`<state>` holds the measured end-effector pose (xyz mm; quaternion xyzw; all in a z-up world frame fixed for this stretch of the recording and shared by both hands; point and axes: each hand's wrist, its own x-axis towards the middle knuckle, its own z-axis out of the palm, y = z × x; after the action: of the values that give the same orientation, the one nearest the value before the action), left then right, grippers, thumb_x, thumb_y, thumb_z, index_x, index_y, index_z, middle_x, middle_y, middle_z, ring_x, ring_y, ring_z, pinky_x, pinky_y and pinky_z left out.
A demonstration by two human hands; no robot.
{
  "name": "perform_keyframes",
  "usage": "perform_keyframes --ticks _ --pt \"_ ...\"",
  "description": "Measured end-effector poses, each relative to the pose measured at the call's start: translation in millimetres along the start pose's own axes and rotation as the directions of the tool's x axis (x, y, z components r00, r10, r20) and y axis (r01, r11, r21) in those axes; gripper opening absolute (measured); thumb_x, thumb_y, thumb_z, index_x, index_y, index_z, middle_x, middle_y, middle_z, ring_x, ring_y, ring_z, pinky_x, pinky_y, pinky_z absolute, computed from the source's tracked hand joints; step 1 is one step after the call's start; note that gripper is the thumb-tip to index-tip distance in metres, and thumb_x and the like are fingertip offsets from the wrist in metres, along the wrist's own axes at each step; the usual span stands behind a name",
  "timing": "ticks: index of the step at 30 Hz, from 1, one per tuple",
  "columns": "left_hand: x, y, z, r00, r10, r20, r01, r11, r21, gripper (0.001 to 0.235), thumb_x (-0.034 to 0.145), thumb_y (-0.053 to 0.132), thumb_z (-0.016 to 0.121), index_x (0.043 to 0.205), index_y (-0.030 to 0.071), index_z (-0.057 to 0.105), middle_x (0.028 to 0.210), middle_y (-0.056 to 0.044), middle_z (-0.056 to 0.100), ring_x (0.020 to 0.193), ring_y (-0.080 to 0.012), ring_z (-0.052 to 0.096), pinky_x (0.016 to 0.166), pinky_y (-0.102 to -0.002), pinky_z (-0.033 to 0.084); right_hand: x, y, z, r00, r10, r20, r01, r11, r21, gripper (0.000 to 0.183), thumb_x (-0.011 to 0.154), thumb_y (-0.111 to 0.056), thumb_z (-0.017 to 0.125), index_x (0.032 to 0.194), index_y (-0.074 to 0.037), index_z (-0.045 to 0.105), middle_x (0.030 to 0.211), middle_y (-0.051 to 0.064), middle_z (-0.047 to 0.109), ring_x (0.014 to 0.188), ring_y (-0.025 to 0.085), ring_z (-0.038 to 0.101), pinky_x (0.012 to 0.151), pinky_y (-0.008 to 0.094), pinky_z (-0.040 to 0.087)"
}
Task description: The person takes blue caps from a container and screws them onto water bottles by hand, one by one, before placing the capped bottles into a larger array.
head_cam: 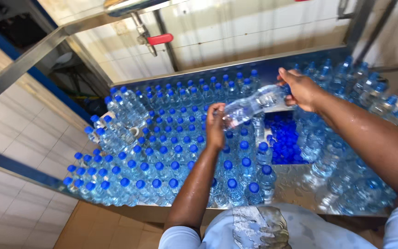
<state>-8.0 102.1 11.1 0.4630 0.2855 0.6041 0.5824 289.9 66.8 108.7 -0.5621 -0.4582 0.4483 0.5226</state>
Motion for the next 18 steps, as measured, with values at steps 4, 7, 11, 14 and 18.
perform_keyframes --ticks 4,7,11,14,18 --pt "-1 11 -8 0.971 -0.238 0.017 0.236 0.949 -0.211 0.036 0.107 0.037 0.071 0.133 0.014 0.063 0.133 -0.017 0.068 0.102 -0.0393 0.081 0.078 -0.051 0.074 -65 -47 14 0.95 -0.295 0.104 0.281 0.951 0.133 0.038 0.113 -0.003 0.048 0.15 -0.002 0.042 0.148 0.013 0.054 0.084 0.012 0.063 0.082 0.038 0.071" --pt "-12 3 -8 0.992 -0.038 -0.124 0.006 0.969 -0.247 0.039 0.112 0.047 0.065 0.118 0.009 0.068 0.111 -0.015 0.075 0.086 -0.0285 0.079 0.062 -0.043 0.073 -49 -17 1 0.762 -0.646 0.046 0.605 0.686 -0.403 0.014 0.116 -0.009 0.076 0.118 0.005 0.075 0.061 0.014 0.066 0.052 0.024 0.066 0.062 0.037 0.057" --pt "-27 6 -9 0.952 0.265 -0.151 -0.268 0.963 0.006 0.049 0.115 0.054 0.053 0.124 0.01 0.073 0.111 -0.01 0.073 0.094 -0.0196 0.076 0.074 -0.036 0.071 -30 22 -15 0.565 -0.813 0.141 0.586 0.275 -0.762 0.03 0.124 -0.043 0.053 0.126 -0.019 0.07 0.079 0.006 0.071 0.075 0.033 0.074 0.072 0.043 0.06" --pt "-33 0 -11 0.958 0.279 -0.069 -0.28 0.96 -0.003 0.05 0.112 0.055 0.057 0.134 0.012 0.066 0.127 -0.011 0.065 0.108 -0.0249 0.072 0.086 -0.043 0.07 -42 5 0 0.726 -0.687 0.021 0.553 0.565 -0.613 0.032 0.127 -0.038 0.051 0.131 -0.013 0.073 0.087 0.014 0.075 0.082 0.039 0.075 0.083 0.051 0.057" --pt "-51 -3 -3 0.964 0.204 0.173 -0.252 0.908 0.334 0.053 0.102 0.045 0.08 0.141 0.013 0.066 0.086 -0.009 0.075 0.097 -0.0225 0.073 0.098 -0.038 0.061 -49 -5 -25 0.761 -0.648 0.03 0.47 0.518 -0.714 0.034 0.122 -0.025 0.059 0.105 0.0 0.074 0.08 0.029 0.07 0.087 0.06 0.068 0.072 0.062 0.05"
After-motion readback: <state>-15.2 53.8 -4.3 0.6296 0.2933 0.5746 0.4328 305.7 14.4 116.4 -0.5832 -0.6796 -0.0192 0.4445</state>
